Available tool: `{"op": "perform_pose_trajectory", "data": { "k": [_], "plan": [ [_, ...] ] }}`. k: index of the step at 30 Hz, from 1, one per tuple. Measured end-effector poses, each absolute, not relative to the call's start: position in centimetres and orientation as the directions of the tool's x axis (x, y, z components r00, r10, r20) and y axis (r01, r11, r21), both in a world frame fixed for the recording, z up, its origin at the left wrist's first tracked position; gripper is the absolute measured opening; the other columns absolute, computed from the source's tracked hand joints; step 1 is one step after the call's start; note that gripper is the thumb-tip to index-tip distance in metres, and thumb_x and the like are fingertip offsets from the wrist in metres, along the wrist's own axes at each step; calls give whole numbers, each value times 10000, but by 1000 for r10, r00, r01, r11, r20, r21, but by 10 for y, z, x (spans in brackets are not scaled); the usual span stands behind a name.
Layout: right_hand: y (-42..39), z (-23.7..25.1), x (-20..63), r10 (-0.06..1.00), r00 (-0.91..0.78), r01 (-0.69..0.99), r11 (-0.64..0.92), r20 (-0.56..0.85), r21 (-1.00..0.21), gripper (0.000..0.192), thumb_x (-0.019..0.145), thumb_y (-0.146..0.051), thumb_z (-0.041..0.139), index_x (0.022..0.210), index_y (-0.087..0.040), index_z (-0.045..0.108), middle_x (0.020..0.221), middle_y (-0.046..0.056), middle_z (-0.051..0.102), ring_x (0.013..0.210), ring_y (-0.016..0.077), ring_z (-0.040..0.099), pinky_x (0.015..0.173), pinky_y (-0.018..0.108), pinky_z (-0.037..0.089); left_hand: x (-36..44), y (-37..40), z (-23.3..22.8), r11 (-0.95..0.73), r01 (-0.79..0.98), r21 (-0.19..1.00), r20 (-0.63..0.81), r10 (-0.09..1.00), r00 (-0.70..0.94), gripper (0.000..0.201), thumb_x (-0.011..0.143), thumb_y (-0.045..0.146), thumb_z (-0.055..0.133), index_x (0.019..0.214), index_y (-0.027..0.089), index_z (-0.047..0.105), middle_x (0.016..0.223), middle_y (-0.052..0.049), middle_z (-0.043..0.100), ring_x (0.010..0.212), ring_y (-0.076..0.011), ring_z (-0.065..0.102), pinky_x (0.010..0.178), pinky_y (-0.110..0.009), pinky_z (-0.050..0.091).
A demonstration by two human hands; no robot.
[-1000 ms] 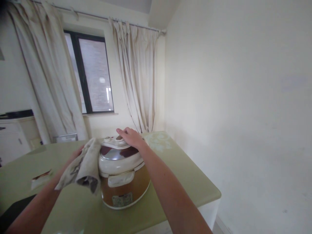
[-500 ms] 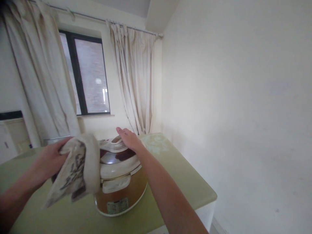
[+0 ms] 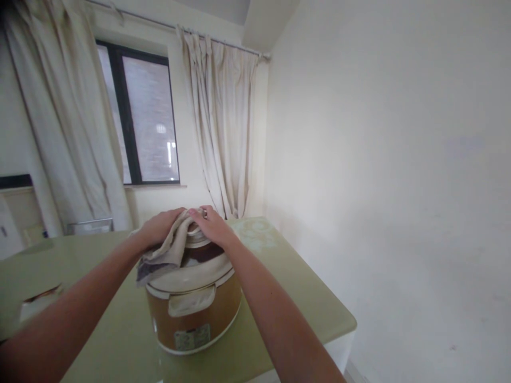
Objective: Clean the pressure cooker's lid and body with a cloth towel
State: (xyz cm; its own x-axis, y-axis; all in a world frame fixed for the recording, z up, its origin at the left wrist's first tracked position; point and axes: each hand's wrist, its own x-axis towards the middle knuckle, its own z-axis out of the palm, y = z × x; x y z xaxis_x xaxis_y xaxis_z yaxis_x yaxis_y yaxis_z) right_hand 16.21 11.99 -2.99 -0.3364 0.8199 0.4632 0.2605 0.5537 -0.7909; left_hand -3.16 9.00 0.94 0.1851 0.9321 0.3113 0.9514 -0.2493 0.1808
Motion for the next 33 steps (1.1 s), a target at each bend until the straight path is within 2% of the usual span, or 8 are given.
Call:
{"op": "perform_pose_trajectory", "data": {
  "k": [6, 11, 13, 15, 19, 22, 29, 33],
  "plan": [
    [122, -30, 162, 860, -300, 321, 498, 412, -805, 702, 982, -823, 374, 1311, -254, 623, 1328, 94, 702, 1301, 266, 608, 1170, 432, 386, -36, 46, -2, -398, 906, 142, 406, 858, 313, 293, 904, 278, 477, 1079, 221, 704, 1166, -120, 776, 1110, -287, 712, 968, -372, 504],
    [127, -28, 160, 865, -304, 339, 489, 398, -804, 817, 937, -902, 265, 1211, -233, 645, 1298, 118, 702, 1283, 294, 610, 1163, 456, 396, -38, 8, -12, -494, 836, 239, 423, 828, 369, 427, 939, 530, 525, 1192, 234, 701, 1202, -91, 764, 1118, -306, 697, 997, -404, 519],
    [129, -27, 159, 853, -324, 327, 507, 409, -798, 832, 923, -919, 258, 1180, -235, 656, 1308, 119, 700, 1297, 303, 601, 1176, 463, 383, -36, 6, -15, -487, 844, 225, 453, 819, 352, 533, 900, 618, 579, 1246, 225, 681, 1272, -114, 739, 1179, -336, 671, 1047, -438, 501],
    [130, -28, 159, 834, -349, 306, 533, 428, -789, 839, 912, -928, 270, 1162, -235, 671, 1332, 118, 695, 1326, 309, 584, 1194, 462, 364, -36, 15, -12, -467, 863, 191, 468, 817, 338, 514, 889, 610, 584, 1190, 209, 699, 1270, -131, 736, 1212, -354, 653, 1084, -456, 475],
    [131, -30, 160, 811, -357, 231, 557, 463, -798, 859, 900, -936, 310, 1161, -219, 704, 1310, 119, 712, 1314, 308, 599, 1164, 423, 401, -44, 49, 13, -470, 824, 317, 220, 881, 419, 424, 821, 470, 618, 1157, 234, 724, 1133, -41, 795, 1075, -291, 713, 973, -361, 532],
    [126, -29, 161, 798, -363, 181, 566, 480, -804, 888, 895, -944, 300, 1142, -208, 732, 1253, 112, 733, 1276, 301, 619, 1142, 404, 424, -50, 73, 34, -478, 798, 367, 56, 867, 494, 417, 742, 392, 646, 1123, 264, 757, 1068, 14, 817, 1016, -258, 730, 898, -302, 545],
    [119, -23, 160, 774, -396, 111, 575, 494, -811, 864, 906, -932, 296, 1075, -232, 773, 1108, 74, 770, 1174, 280, 666, 1104, 396, 455, -33, 109, 50, -367, 911, 187, 47, 930, 365, 462, 600, 264, 634, 1028, 235, 805, 985, -43, 825, 913, -268, 742, 813, -305, 555],
    [123, -27, 160, 778, -395, 163, 583, 489, -796, 840, 933, -905, 295, 1146, -228, 745, 1200, 73, 756, 1228, 282, 644, 1130, 413, 429, -19, 124, 42, -255, 953, 162, 92, 966, 243, 365, 678, 299, 630, 983, 201, 806, 997, -101, 822, 867, -265, 751, 767, -312, 552]
  ]
}}
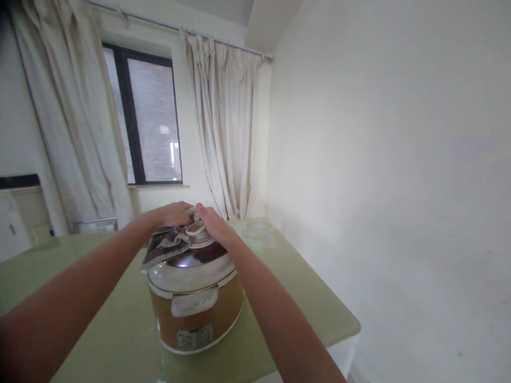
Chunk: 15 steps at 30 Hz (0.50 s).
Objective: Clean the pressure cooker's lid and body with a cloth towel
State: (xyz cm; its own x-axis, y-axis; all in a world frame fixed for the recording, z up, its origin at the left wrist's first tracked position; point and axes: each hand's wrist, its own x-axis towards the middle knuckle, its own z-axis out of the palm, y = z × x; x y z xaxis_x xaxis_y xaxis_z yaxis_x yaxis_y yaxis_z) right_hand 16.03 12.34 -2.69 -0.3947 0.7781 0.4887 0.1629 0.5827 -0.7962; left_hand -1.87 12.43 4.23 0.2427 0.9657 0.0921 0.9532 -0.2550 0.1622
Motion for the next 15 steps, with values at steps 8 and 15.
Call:
{"op": "perform_pose_trajectory", "data": {
  "k": [8, 15],
  "plan": [
    [123, -31, 162, 844, -271, 330, 534, 463, -779, 732, 990, -790, 403, 1367, -199, 613, 1374, 146, 683, 1323, 294, 604, 1166, 456, 390, -30, 104, 12, -258, 954, 150, 297, 932, 205, 430, 906, 506, 490, 1174, 252, 711, 1175, -104, 784, 1075, -298, 730, 874, -349, 518],
    [131, -27, 160, 882, -172, 271, 470, 438, -840, 770, 964, -847, 343, 1177, -203, 707, 1264, 134, 714, 1223, 277, 631, 1124, 420, 406, -49, 41, 0, -373, 916, 151, 429, 859, 279, 413, 870, 566, 539, 1052, 246, 726, 1044, -72, 792, 1001, -297, 726, 854, -346, 500]
  ]
}}
